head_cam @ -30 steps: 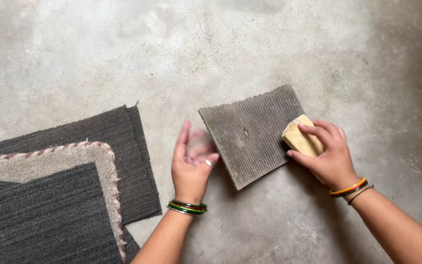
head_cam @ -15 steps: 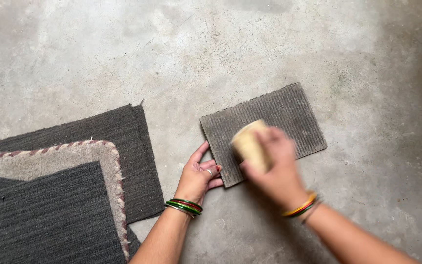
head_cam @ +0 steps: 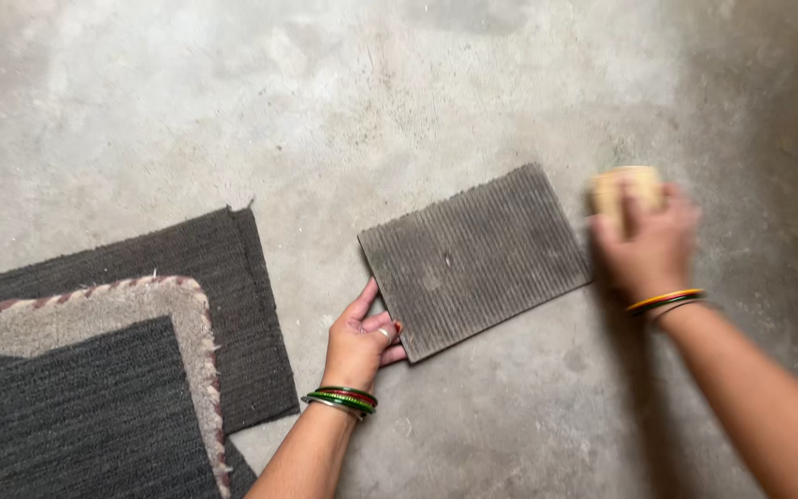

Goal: The person brushes dust off small rectangular rug pieces by hand using a wooden-backed brush.

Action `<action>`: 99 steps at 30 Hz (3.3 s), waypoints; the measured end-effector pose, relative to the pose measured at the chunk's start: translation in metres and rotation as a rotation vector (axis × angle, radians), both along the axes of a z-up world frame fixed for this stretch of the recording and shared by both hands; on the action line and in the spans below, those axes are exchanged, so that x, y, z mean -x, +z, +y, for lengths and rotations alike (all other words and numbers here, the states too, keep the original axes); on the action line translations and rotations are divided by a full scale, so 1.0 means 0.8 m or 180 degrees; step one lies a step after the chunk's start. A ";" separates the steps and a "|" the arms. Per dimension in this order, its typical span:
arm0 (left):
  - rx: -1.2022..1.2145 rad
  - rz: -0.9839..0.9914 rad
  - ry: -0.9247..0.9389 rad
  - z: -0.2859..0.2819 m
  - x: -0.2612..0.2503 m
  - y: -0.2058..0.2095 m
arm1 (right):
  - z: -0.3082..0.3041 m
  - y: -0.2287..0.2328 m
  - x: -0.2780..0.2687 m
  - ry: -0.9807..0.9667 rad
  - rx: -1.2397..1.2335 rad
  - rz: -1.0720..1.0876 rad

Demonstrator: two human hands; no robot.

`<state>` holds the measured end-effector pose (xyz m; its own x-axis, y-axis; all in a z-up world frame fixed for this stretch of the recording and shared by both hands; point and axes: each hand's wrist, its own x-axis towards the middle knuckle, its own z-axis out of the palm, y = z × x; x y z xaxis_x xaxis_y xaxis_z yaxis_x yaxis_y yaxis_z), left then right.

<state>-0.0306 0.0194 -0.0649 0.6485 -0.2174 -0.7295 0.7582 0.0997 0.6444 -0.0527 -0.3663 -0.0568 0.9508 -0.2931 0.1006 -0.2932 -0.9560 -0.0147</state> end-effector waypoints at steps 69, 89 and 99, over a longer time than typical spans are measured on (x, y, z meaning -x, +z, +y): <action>0.0024 -0.0093 0.0124 -0.003 -0.002 -0.036 | 0.144 0.031 -0.042 0.1809 -0.0803 0.0178; -0.0040 0.0020 -0.0028 0.001 0.000 -0.024 | 0.184 0.031 -0.094 0.2004 -0.1129 0.0030; 0.0100 -0.0065 0.0020 -0.006 -0.003 -0.027 | 0.144 0.052 0.037 0.2862 -0.1682 0.0255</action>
<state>-0.0281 0.0146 -0.0868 0.6647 -0.2358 -0.7089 0.7442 0.1250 0.6562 -0.0826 -0.2512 -0.0149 0.8384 0.5372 0.0926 0.5042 -0.6996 -0.5063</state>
